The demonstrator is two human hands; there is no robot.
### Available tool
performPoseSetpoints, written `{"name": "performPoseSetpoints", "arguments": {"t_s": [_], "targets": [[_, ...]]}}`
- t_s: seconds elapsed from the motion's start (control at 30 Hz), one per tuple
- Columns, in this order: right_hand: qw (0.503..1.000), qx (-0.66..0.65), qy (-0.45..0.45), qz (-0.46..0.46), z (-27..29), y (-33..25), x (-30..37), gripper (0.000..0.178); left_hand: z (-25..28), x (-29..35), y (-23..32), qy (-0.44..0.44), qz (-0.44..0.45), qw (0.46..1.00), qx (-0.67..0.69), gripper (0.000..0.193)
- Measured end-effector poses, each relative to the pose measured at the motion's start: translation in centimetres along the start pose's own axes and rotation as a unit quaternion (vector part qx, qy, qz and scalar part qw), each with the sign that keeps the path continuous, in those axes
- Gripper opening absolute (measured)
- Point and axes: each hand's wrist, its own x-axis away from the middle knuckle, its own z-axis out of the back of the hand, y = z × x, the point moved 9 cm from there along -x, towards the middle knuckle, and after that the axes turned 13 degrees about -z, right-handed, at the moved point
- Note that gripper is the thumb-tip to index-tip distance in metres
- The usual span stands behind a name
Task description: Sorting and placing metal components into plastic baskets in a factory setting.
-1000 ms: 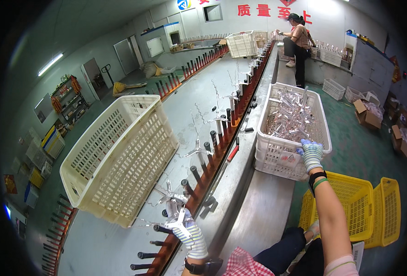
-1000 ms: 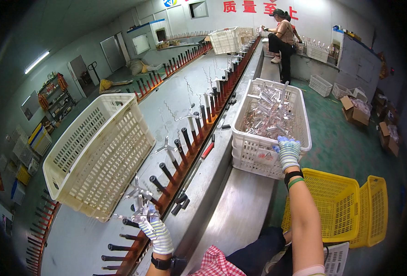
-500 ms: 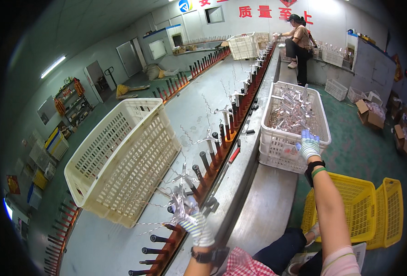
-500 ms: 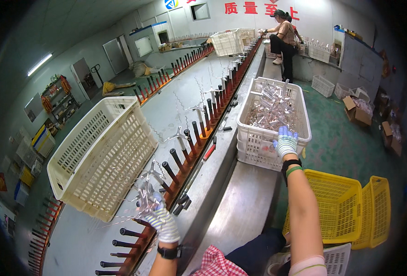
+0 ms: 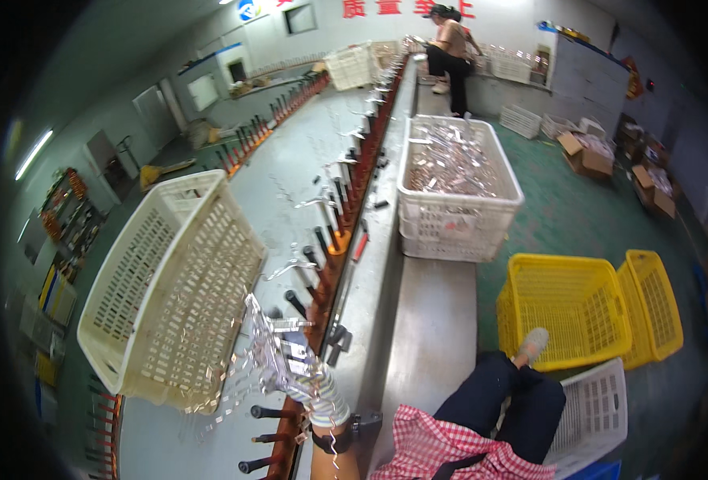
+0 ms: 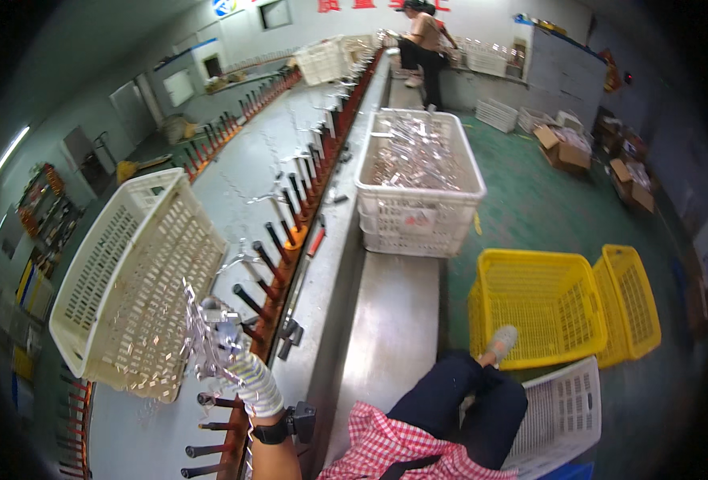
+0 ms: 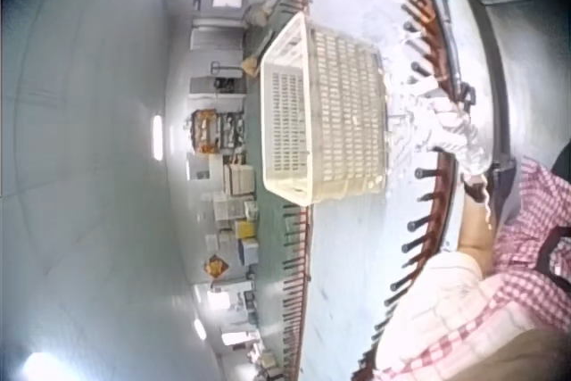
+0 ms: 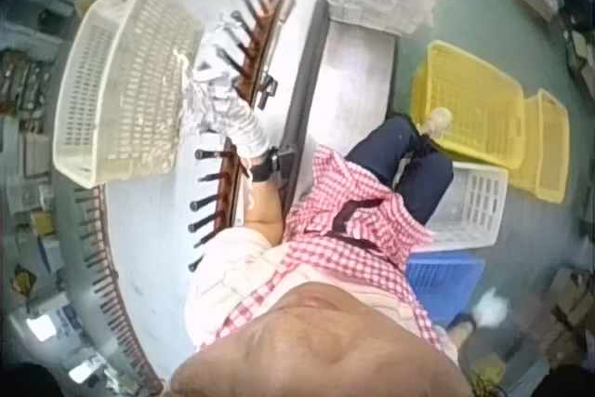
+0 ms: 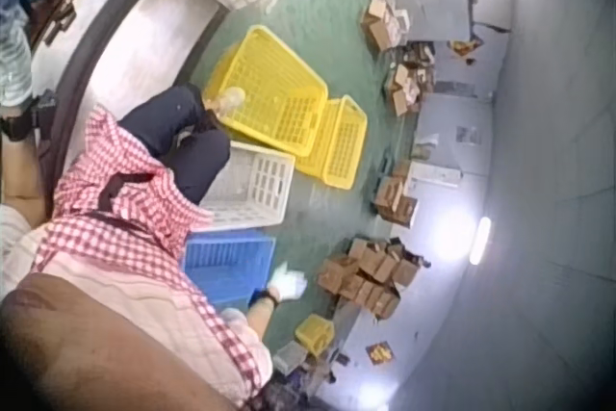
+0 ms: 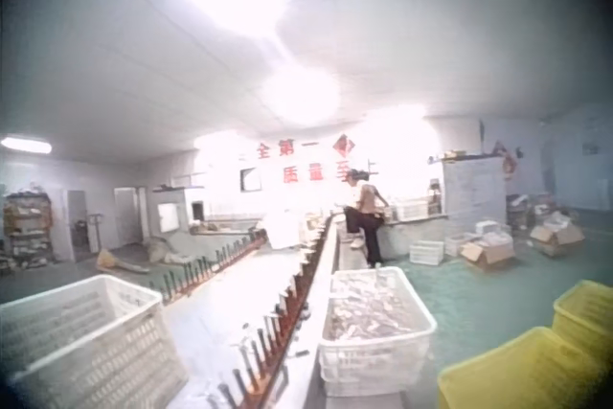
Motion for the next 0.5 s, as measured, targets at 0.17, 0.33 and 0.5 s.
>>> {"name": "performPoseSetpoints", "arguments": {"t_s": [0.17, 0.33, 0.5], "targets": [[0.975, -0.097, -0.055, -0.194, 0.1, 14.3, 10.6, 0.056, -2.8, 0.0, 2.4, -0.08, -0.043, 0.995, -0.03, 0.028], [0.948, -0.181, -0.028, -0.259, 0.1, 20.9, 18.9, 0.054, 1.7, -4.7, 4.3, 0.038, 0.054, 0.93, 0.36, 0.031], [0.934, -0.184, -0.065, -0.298, -1.3, 22.9, 19.0, 0.052, 7.3, -2.7, 6.0, 0.034, 0.029, 0.828, 0.559, 0.032]]}}
